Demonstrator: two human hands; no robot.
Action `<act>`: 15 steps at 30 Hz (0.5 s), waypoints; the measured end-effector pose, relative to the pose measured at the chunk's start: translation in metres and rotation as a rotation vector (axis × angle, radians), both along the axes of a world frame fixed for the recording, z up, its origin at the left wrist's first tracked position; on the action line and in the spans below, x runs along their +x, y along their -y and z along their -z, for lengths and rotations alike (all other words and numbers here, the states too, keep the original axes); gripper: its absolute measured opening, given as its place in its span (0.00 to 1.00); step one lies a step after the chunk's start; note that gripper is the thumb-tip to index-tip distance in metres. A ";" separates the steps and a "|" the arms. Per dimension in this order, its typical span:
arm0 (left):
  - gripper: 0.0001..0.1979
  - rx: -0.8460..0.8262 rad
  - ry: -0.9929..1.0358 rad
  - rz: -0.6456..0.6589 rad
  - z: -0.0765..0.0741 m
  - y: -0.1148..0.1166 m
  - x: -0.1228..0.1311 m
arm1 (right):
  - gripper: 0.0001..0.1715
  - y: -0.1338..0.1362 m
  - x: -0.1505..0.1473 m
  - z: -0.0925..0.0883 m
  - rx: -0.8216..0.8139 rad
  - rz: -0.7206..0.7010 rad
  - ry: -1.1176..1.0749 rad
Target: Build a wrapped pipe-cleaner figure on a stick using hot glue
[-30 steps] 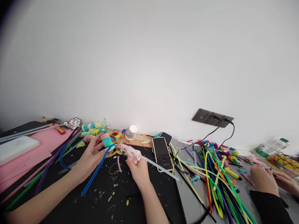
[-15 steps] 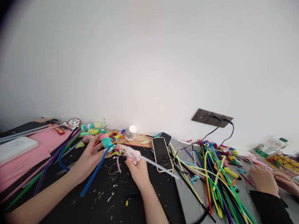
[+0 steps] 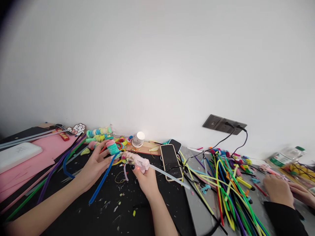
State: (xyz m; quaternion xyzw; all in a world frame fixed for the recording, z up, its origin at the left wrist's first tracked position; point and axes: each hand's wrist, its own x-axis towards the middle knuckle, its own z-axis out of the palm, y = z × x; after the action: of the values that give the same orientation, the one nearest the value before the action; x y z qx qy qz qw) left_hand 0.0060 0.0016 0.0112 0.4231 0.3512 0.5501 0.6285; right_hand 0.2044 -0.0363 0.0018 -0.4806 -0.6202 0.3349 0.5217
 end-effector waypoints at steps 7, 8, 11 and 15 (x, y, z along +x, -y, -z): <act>0.36 -0.019 -0.015 0.002 -0.005 0.002 0.000 | 0.17 0.001 -0.003 -0.005 -0.013 -0.056 0.007; 0.36 -0.015 -0.013 -0.001 -0.005 0.002 0.001 | 0.17 0.001 -0.003 -0.005 -0.008 -0.061 0.002; 0.36 -0.016 -0.023 -0.004 -0.005 0.002 0.001 | 0.17 0.001 -0.002 -0.004 0.001 -0.064 -0.003; 0.36 0.004 -0.015 0.011 -0.003 0.001 0.001 | 0.18 0.001 -0.001 -0.001 -0.005 -0.057 0.000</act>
State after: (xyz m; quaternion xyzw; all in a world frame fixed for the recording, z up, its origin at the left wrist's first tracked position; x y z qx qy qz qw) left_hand 0.0070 0.0009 0.0141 0.4303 0.3527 0.5442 0.6279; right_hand 0.2038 -0.0372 0.0031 -0.4642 -0.6327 0.3511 0.5107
